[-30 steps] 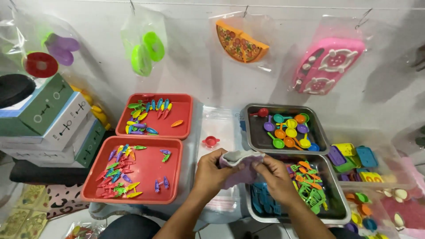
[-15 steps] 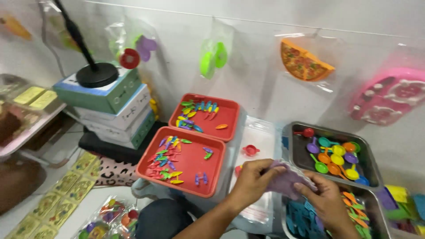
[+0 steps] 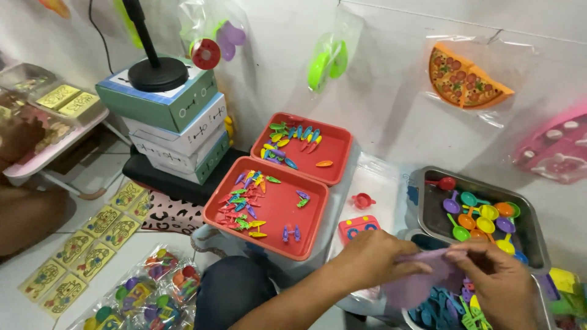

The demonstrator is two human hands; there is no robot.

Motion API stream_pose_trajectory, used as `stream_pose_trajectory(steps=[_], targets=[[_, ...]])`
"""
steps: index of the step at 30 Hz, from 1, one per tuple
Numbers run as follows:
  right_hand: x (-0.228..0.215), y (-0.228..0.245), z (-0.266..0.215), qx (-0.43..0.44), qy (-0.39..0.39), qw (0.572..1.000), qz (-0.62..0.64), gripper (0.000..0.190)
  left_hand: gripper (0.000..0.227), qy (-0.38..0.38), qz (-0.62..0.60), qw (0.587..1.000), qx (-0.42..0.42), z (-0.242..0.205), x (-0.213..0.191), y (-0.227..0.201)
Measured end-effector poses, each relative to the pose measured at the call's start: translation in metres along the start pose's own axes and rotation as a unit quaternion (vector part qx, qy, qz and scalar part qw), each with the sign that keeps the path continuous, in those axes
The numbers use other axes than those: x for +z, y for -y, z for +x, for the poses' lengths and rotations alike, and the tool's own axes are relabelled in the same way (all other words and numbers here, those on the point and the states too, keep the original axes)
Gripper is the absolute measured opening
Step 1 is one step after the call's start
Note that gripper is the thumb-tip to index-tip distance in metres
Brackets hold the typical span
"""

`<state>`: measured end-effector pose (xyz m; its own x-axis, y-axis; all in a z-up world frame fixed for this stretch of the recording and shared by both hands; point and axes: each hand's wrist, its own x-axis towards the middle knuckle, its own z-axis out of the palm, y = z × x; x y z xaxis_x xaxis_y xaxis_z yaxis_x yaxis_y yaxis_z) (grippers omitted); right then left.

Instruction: The person wipes various plastic toy items, including a pink toy camera and orange cutlery, with a purple cloth. They then place the cleaned items into a clear plastic bag.

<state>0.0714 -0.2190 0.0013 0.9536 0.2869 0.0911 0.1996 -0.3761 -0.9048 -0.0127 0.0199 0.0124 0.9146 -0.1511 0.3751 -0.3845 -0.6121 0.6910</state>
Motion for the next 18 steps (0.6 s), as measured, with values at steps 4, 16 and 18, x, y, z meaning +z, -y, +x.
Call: stream_pose_trajectory(steps=[4, 16, 18], targets=[[-0.021, -0.04, 0.015, 0.069, 0.095, 0.953, 0.28, 0.077, 0.026, 0.051, -0.123, 0.991, -0.017, 0.003, -0.015, -0.001], [-0.056, -0.084, 0.028, 0.069, 0.14, 0.942, 0.296, 0.032, 0.026, 0.021, 0.015, 0.984, -0.177, 0.019, -0.07, -0.007], [-0.059, -0.064, 0.029, 0.148, 0.021, 0.958, 0.243, 0.031, 0.026, -0.043, 0.091, 0.975, -0.2, 0.028, -0.08, 0.025]])
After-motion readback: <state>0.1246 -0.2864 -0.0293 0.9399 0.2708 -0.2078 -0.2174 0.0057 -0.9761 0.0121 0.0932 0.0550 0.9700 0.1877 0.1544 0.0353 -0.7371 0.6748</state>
